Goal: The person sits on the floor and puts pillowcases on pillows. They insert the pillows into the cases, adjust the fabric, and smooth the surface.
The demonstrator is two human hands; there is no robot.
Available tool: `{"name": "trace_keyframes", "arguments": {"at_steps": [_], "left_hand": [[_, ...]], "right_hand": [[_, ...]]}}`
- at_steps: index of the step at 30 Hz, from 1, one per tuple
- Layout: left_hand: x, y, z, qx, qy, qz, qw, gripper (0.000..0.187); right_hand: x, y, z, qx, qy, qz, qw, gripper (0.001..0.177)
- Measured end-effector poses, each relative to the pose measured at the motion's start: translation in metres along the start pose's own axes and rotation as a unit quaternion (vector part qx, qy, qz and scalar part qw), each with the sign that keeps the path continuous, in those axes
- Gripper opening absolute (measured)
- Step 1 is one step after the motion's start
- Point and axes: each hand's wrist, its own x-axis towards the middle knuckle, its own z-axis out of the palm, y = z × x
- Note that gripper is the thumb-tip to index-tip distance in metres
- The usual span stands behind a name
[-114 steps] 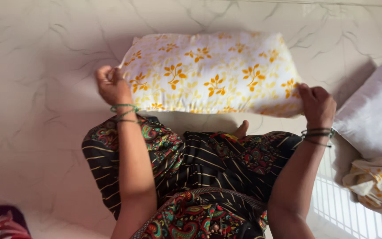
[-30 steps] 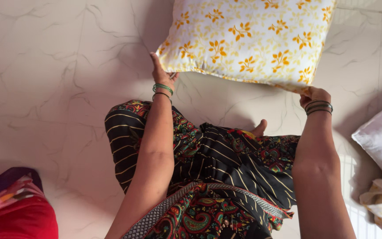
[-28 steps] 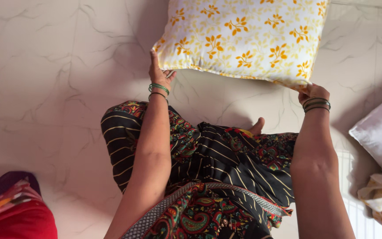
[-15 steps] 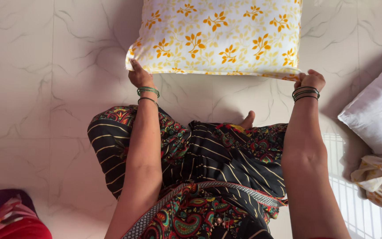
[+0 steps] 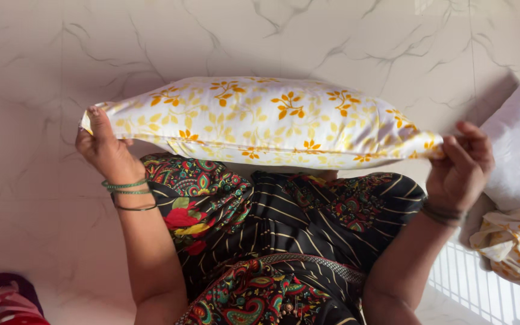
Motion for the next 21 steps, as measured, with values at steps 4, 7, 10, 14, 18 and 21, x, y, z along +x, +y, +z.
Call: {"name": "trace_keyframes", "arguments": {"at_steps": [4,7,10,14,18,21], "left_hand": [[-0.013,0.063,-0.014,0.363,-0.053,0.269,0.891,0.049],[-0.038,0.099,0.032,0.306,-0.182,0.276,0.893,0.069],[-0.122,0.111,0.113,0.283,-0.409,0.271,0.824,0.092],[-0.143,0.090,0.206,0.465,-0.593,0.317,0.576,0.102],[-0.120,0.045,0.212,0.596,-0.682,0.105,0.410,0.107],[-0.136,0.023,0.182,0.600,-0.693,0.065,0.395,0.109]], "right_hand": [[-0.028,-0.043,0.003,-0.367,-0.002,-0.042,0.929,0.019],[-0.023,-0.062,0.036,-0.614,-0.076,-0.124,0.776,0.029],[-0.001,-0.005,0.101,-0.761,-0.204,-0.199,0.582,0.050],[0.017,0.049,0.169,-0.696,-0.391,0.028,0.602,0.062],[0.024,0.084,0.183,-0.746,-0.404,0.117,0.516,0.082],[-0.011,0.109,0.178,-0.753,-0.418,0.130,0.491,0.088]]}}
